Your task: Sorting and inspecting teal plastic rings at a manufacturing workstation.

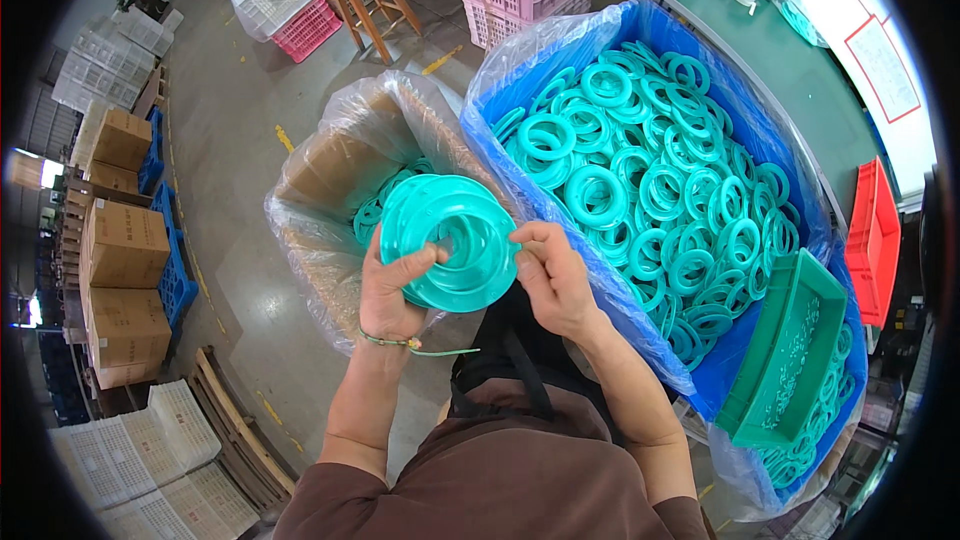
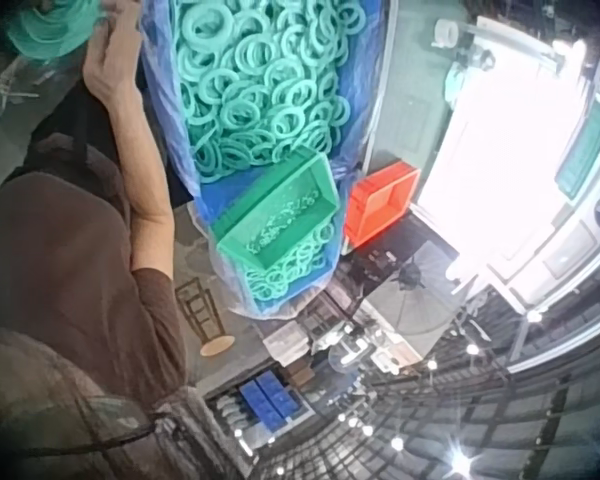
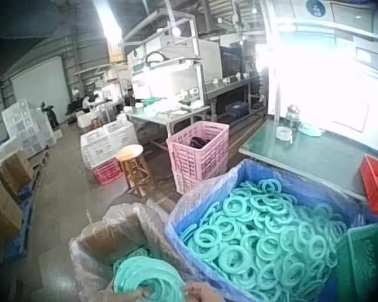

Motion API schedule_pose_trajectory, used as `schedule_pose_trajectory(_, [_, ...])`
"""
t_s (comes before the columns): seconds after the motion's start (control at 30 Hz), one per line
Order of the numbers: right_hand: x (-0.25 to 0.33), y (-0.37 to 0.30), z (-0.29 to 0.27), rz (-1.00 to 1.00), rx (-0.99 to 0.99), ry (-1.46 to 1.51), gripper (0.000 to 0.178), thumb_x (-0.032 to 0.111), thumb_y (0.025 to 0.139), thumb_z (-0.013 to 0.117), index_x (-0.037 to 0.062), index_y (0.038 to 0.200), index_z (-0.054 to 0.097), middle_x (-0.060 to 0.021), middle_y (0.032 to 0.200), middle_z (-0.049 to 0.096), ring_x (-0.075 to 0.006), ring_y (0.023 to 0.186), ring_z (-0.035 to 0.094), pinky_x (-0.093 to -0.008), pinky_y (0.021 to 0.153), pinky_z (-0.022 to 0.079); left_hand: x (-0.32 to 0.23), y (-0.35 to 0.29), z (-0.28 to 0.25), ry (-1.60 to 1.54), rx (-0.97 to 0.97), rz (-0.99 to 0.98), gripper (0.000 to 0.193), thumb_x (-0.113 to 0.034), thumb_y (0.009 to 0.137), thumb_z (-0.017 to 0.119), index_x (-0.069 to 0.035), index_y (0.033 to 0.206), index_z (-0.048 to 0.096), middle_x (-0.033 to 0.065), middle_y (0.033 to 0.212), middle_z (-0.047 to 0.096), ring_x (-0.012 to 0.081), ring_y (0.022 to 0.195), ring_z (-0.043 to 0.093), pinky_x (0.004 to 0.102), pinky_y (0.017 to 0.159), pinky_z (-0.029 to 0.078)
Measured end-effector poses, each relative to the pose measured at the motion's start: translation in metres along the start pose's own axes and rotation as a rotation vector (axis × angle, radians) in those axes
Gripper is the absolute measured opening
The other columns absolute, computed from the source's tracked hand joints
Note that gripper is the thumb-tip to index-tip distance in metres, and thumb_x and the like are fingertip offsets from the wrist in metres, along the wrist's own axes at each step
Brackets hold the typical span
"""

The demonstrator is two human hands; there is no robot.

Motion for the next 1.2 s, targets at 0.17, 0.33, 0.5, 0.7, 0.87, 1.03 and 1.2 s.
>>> schedule_pose_trajectory(0.17, [-0.029, -0.001, 0.006, 0.285, -0.027, 0.873, 0.017, 0.008, 0.092, 0.043, 0.0025, 0.108, 0.043, -0.0021, 0.064, 0.046, -0.0078, 0.049, 0.039, -0.0221, 0.040, 0.030, -0.047, 0.009, -0.042, 0.506, -0.229, 0.416, 0.070, -0.011, 0.066, 0.077, 0.002, 0.124, 0.039, 0.0124, 0.108, 0.054, 0.0189, 0.095, 0.055, 0.0317, 0.085, 0.045])
schedule_pose_trajectory(0.33, [-0.034, -0.008, 0.018, 0.400, -0.052, 0.827, 0.016, 0.007, 0.093, 0.040, 0.0015, 0.105, 0.049, -0.0040, 0.067, 0.047, -0.0071, 0.050, 0.038, -0.0197, 0.040, 0.030, -0.092, 0.013, -0.086, 0.836, -0.529, 0.735, 0.073, -0.016, 0.069, 0.076, 0.005, 0.126, 0.035, 0.0126, 0.111, 0.051, 0.0211, 0.099, 0.052, 0.0331, 0.089, 0.041])
schedule_pose_trajectory(0.5, [-0.043, -0.011, 0.023, 0.466, 0.012, 0.794, 0.018, 0.010, 0.093, 0.041, 0.0011, 0.105, 0.051, -0.0010, 0.067, 0.047, -0.0042, 0.051, 0.037, -0.0173, 0.040, 0.027, -0.068, 0.013, -0.076, 0.237, -0.232, 0.337, 0.046, -0.010, 0.078, 0.066, 0.002, 0.116, 0.043, 0.0098, 0.090, 0.058, 0.0204, 0.083, 0.058, 0.0367, 0.076, 0.049])
schedule_pose_trajectory(0.7, [-0.036, -0.015, 0.028, 0.512, -0.097, 0.480, 0.018, 0.015, 0.091, 0.048, 0.0020, 0.102, 0.053, 0.0057, 0.056, 0.037, -0.0022, 0.044, 0.029, -0.0165, 0.038, 0.021, 0.001, 0.005, -0.031, -0.171, -0.020, -0.029, 0.024, -0.013, 0.082, 0.060, 0.000, 0.101, 0.053, 0.0086, 0.082, 0.060, 0.0206, 0.080, 0.059, 0.0359, 0.075, 0.050])
schedule_pose_trajectory(0.87, [-0.029, -0.019, 0.017, 0.465, -0.168, 0.491, 0.022, 0.016, 0.090, 0.054, 0.0000, 0.105, 0.052, 0.0057, 0.065, 0.051, 0.0009, 0.050, 0.037, -0.0163, 0.042, 0.025, 0.010, -0.001, -0.003, 0.046, 0.002, 0.051, 0.032, -0.008, 0.077, 0.065, 0.000, 0.106, 0.053, 0.0087, 0.084, 0.061, 0.0206, 0.083, 0.059, 0.0361, 0.078, 0.049])
schedule_pose_trajectory(1.03, [-0.034, -0.019, -0.001, 0.492, -0.190, 0.407, 0.023, 0.018, 0.090, 0.054, 0.0007, 0.105, 0.050, 0.0058, 0.062, 0.048, 0.0003, 0.046, 0.035, -0.0169, 0.040, 0.024, 0.020, -0.007, 0.004, -0.025, 0.023, 0.004, 0.052, 0.001, 0.073, 0.067, -0.002, 0.119, 0.044, 0.0096, 0.086, 0.062, 0.0198, 0.079, 0.062, 0.0346, 0.075, 0.051])
schedule_pose_trajectory(1.2, [-0.026, -0.029, 0.009, 0.418, -0.357, 0.551, 0.013, 0.021, 0.093, 0.048, 0.0088, 0.092, 0.044, 0.0044, 0.059, 0.038, -0.0026, 0.044, 0.029, -0.0181, 0.039, 0.021, 0.019, -0.007, 0.013, -0.008, 0.003, 0.102, 0.058, 0.001, 0.071, 0.069, -0.002, 0.122, 0.041, 0.0100, 0.090, 0.063, 0.0199, 0.083, 0.062, 0.0340, 0.075, 0.052])
Point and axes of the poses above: each hand's wrist, its own y-axis towards the middle knuckle, its own z-axis out of the palm, x = y × z, the point moved 8 cm from there along y, towards the middle knuckle
